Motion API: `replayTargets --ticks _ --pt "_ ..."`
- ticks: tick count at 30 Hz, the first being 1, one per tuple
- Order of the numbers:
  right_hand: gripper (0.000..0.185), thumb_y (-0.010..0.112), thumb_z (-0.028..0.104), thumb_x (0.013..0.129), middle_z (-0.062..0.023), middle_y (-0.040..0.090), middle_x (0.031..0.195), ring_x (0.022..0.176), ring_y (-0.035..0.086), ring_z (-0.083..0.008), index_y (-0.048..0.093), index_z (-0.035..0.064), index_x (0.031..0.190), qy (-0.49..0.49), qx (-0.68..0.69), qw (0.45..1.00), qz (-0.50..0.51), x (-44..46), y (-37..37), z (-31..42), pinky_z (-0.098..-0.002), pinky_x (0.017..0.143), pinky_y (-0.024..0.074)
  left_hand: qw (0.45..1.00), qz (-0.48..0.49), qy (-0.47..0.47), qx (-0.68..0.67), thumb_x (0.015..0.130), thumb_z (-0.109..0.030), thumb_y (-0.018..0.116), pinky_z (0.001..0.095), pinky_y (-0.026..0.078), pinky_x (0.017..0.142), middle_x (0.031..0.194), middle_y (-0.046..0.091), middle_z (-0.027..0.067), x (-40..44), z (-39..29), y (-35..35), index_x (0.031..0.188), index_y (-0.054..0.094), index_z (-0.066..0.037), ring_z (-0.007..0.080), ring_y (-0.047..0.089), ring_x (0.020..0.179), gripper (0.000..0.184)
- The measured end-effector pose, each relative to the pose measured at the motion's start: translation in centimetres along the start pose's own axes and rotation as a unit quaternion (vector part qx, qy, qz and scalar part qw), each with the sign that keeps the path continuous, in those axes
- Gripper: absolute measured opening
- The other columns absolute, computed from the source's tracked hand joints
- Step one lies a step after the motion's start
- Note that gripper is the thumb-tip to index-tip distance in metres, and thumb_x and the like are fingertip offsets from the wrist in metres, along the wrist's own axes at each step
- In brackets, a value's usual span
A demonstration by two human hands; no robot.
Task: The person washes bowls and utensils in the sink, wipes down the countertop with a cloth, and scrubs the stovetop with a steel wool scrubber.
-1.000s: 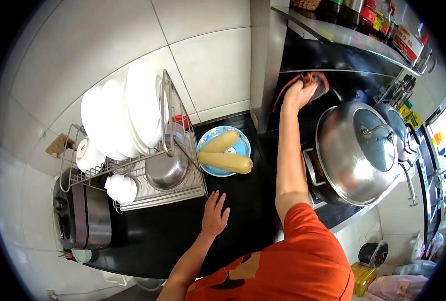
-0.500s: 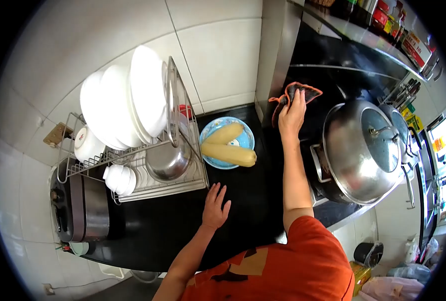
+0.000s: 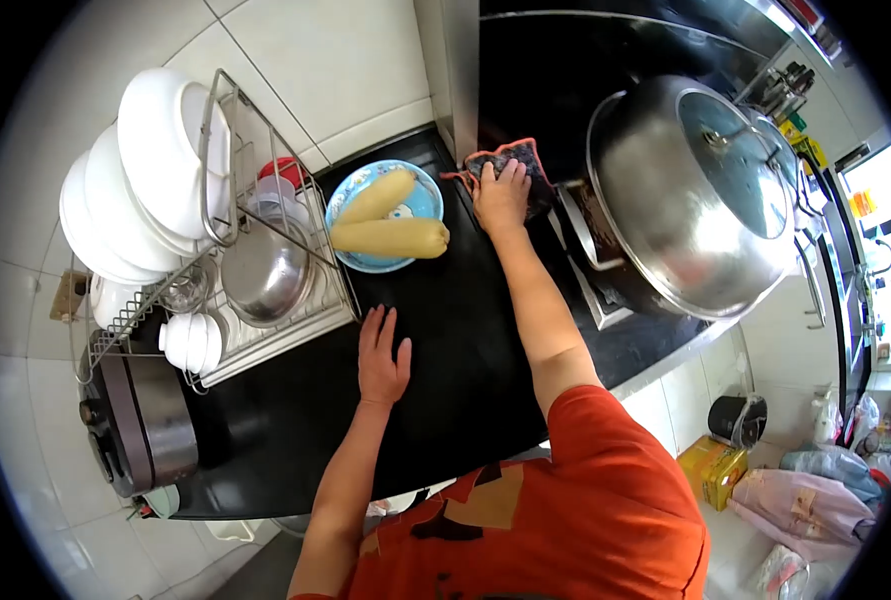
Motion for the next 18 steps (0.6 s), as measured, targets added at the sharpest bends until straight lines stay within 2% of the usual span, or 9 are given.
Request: replayTargets --ticks 1,2,6,8,10,16,17,18 --pt "0.049 0.061 0.03 0.086 -0.0309 0.043 0.135 0.128 0.038 -0.0442 0.054 0.0061 0.128 -0.022 -0.005 0.999 0.027 -1.2 0.0 -0.6 -0.0535 0.105 0.0326 1.0 -0.001 0.002 0.006 0.091 -0.021 0.054 0.0462 0.033 0.108 0.139 0.044 0.0224 0.0 -0.1 0.0 0.134 0.049 -0.002 0.0411 0.039 0.13 0.048" --pt "0.045 0.059 0.028 0.086 -0.0275 0.048 0.13 0.124 0.043 -0.0419 0.056 0.0007 0.122 -0.061 0.003 0.998 0.015 -2.8 -1.3 -1.2 -0.0503 0.103 0.0357 1.0 -0.011 0.012 0.003 0.091 -0.021 0.055 0.046 0.033 0.108 0.139 0.044 0.0225 0.0 0.1 0.1 0.134 0.049 -0.001 0.0411 0.039 0.13 0.047" --pt "0.043 0.059 0.02 0.086 -0.0289 0.049 0.129 0.121 0.046 -0.0428 0.055 -0.0054 0.12 -0.147 0.057 0.987 0.041 -10.7 -5.7 -4.8 -0.0484 0.103 0.0369 0.999 -0.023 0.019 0.021 0.092 -0.022 0.056 0.0453 0.033 0.109 0.139 0.045 0.0205 -0.1 0.3 0.5 0.134 0.05 -0.003 0.0394 0.04 0.13 0.047" --pt "0.046 0.06 0.016 0.081 -0.0295 0.048 0.131 0.123 0.046 -0.0425 0.054 -0.0072 0.12 -0.157 0.059 0.984 0.056 -14.9 -9.3 -6.1 -0.0463 0.105 0.0364 0.999 -0.031 0.024 0.029 0.092 -0.022 0.055 0.0448 0.034 0.108 0.139 0.045 0.0206 -0.2 0.2 0.6 0.134 0.05 -0.003 0.0393 0.04 0.13 0.047" --pt "0.046 0.061 0.013 0.083 -0.029 0.046 0.133 0.124 0.045 -0.0423 0.052 -0.0065 0.124 -0.16 0.081 0.98 0.088 -19.1 -13.5 -7.6 -0.0459 0.106 0.0353 0.999 -0.03 0.022 0.038 0.093 -0.024 0.054 0.0447 0.034 0.108 0.138 0.046 0.0203 -0.2 0.1 0.6 0.134 0.049 -0.003 0.0387 0.04 0.13 0.046" --pt "0.055 0.067 0.017 0.082 -0.0275 0.035 0.144 0.135 0.033 -0.0415 0.049 -0.0066 0.129 -0.122 0.07 0.973 0.184 -32.2 -22.5 -13.2 -0.0444 0.111 0.0291 0.999 -0.025 0.028 0.036 0.094 -0.026 0.053 0.0445 0.033 0.109 0.138 0.046 0.0194 0.0 -0.2 0.5 0.134 0.049 -0.003 0.038 0.039 0.131 0.046" --pt "0.056 0.067 0.017 0.082 -0.0281 0.033 0.145 0.136 0.031 -0.0421 0.048 -0.0071 0.13 -0.117 0.06 0.965 0.225 -32.3 -23.5 -12.9 -0.0449 0.112 0.0276 0.998 -0.018 0.024 0.048 0.096 -0.027 0.05 0.0441 0.032 0.109 0.14 0.045 0.0187 0.1 -0.1 0.5 0.135 0.048 -0.004 0.0372 0.038 0.132 0.046" --pt "0.053 0.066 0.02 0.082 -0.029 0.036 0.142 0.134 0.034 -0.0418 0.052 -0.0074 0.125 -0.122 0.053 0.966 0.222 -31.4 -23.8 -12.6 -0.0436 0.112 0.0291 0.998 -0.009 0.018 0.062 0.098 -0.029 0.047 0.0438 0.031 0.11 0.141 0.044 0.018 -0.1 0.0 0.6 0.136 0.047 -0.005 0.0364 0.037 0.133 0.046"
Point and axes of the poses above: each hand's wrist, its own x-axis towards the middle knuckle, its own y-axis out of the palm, z = x × y, the point moved 1 cm from there along x, towards the middle knuckle
